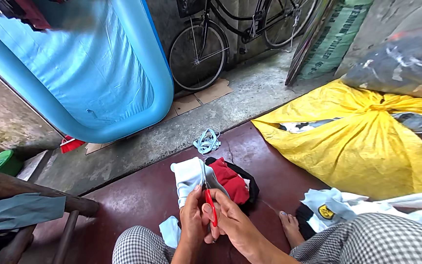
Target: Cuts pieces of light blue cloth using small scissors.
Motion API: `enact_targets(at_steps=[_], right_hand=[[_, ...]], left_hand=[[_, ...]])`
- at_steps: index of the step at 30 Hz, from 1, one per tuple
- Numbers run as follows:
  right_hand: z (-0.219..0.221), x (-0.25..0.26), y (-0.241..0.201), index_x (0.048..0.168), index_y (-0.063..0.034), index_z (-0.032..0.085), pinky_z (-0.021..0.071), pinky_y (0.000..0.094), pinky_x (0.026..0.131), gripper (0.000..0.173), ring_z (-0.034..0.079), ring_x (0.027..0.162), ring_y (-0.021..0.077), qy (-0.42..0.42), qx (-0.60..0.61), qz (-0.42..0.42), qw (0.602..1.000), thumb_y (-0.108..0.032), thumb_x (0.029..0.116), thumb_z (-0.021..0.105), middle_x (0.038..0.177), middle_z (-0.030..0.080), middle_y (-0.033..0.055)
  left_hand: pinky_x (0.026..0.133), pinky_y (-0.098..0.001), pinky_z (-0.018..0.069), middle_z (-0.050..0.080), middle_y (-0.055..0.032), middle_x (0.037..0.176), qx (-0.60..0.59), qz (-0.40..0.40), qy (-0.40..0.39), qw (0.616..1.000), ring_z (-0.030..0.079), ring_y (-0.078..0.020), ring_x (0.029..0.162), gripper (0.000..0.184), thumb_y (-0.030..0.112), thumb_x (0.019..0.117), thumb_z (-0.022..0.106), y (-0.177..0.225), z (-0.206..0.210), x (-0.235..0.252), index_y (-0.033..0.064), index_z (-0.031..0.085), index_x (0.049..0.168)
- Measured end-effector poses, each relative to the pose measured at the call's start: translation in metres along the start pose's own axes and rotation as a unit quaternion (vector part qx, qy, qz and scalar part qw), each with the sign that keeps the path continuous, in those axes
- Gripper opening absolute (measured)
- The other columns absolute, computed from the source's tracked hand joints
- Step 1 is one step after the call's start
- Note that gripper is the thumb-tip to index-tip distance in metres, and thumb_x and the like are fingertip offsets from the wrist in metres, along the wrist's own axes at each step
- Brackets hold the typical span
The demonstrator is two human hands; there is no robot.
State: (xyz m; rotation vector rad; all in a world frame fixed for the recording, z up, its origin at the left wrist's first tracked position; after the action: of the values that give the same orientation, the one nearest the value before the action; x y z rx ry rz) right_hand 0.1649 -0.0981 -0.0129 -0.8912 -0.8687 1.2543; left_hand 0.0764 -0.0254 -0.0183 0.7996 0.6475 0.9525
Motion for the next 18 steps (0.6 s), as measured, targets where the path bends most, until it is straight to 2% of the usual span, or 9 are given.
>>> enact_targets(at_steps=[3, 8, 12, 16, 18], right_hand=[[-0.002, 0.001, -0.001, 0.129, -0.0063, 0.049, 0.0592, 0.0328, 0.057, 0.036, 0.064, 0.065, 0.0153, -0.004, 0.001, -0.001, 1.000, -0.030, 0.1036, 0.058, 0.087, 0.063, 0.0037], [-0.004, 0.002, -0.001, 0.130, -0.0061, 0.051, 0.0595, 0.0343, 0.057, 0.035, 0.065, 0.067, 0.0173, 0.002, 0.002, 0.016, 1.000, -0.023, 0.1015, 0.061, 0.089, 0.065, 0.0054], [-0.008, 0.006, -0.008, 0.129, -0.0071, 0.050, 0.0597, 0.0344, 0.061, 0.034, 0.064, 0.065, 0.0151, -0.022, 0.002, 0.036, 0.999, -0.028, 0.1035, 0.056, 0.086, 0.063, 0.0028], [-0.016, 0.010, -0.016, 0.125, -0.0077, 0.052, 0.0592, 0.0322, 0.064, 0.032, 0.063, 0.067, 0.0144, -0.035, -0.004, 0.050, 0.998, -0.031, 0.1042, 0.055, 0.086, 0.064, 0.0030], [-0.017, 0.010, -0.015, 0.126, -0.0074, 0.053, 0.0591, 0.0314, 0.064, 0.033, 0.064, 0.068, 0.0141, -0.033, 0.003, 0.053, 0.998, -0.031, 0.1034, 0.057, 0.087, 0.064, 0.0031]], left_hand=[[0.062, -0.0270, 0.0586, 0.069, -0.0083, 0.071, -0.016, -0.001, -0.015, 1.000, 0.068, -0.0110, 0.064, 0.045, 0.021, 0.1069, 0.036, -0.002, 0.001, 0.001, -0.0001, 0.069, 0.086], [0.060, -0.0252, 0.0569, 0.067, -0.0047, 0.067, 0.019, 0.011, -0.025, 0.999, 0.066, -0.0086, 0.061, 0.046, 0.021, 0.1058, 0.035, -0.002, -0.003, 0.002, 0.0026, 0.070, 0.082], [0.055, -0.0248, 0.0551, 0.065, -0.0034, 0.063, -0.002, 0.007, -0.043, 0.999, 0.063, -0.0081, 0.056, 0.046, 0.020, 0.1045, 0.033, -0.003, -0.003, 0.001, 0.0039, 0.069, 0.081], [0.063, -0.0256, 0.0580, 0.070, -0.0049, 0.071, -0.011, 0.023, -0.059, 0.998, 0.068, -0.0089, 0.065, 0.044, 0.016, 0.1033, 0.033, -0.004, -0.003, 0.001, 0.0026, 0.071, 0.087], [0.062, -0.0246, 0.0578, 0.070, -0.0044, 0.070, -0.016, 0.020, -0.051, 0.998, 0.068, -0.0081, 0.063, 0.044, 0.014, 0.1022, 0.032, -0.004, -0.002, 0.001, 0.0026, 0.071, 0.086]])
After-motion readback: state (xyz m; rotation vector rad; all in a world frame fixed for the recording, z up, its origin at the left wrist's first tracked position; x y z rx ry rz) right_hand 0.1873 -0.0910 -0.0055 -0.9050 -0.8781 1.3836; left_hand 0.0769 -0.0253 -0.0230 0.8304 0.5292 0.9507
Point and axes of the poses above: each hand's wrist, its own x-axis towards the middle knuckle, its own z-axis out of the palm, y = z × x, the point moved 2 cm from there along x, towards the middle knuckle
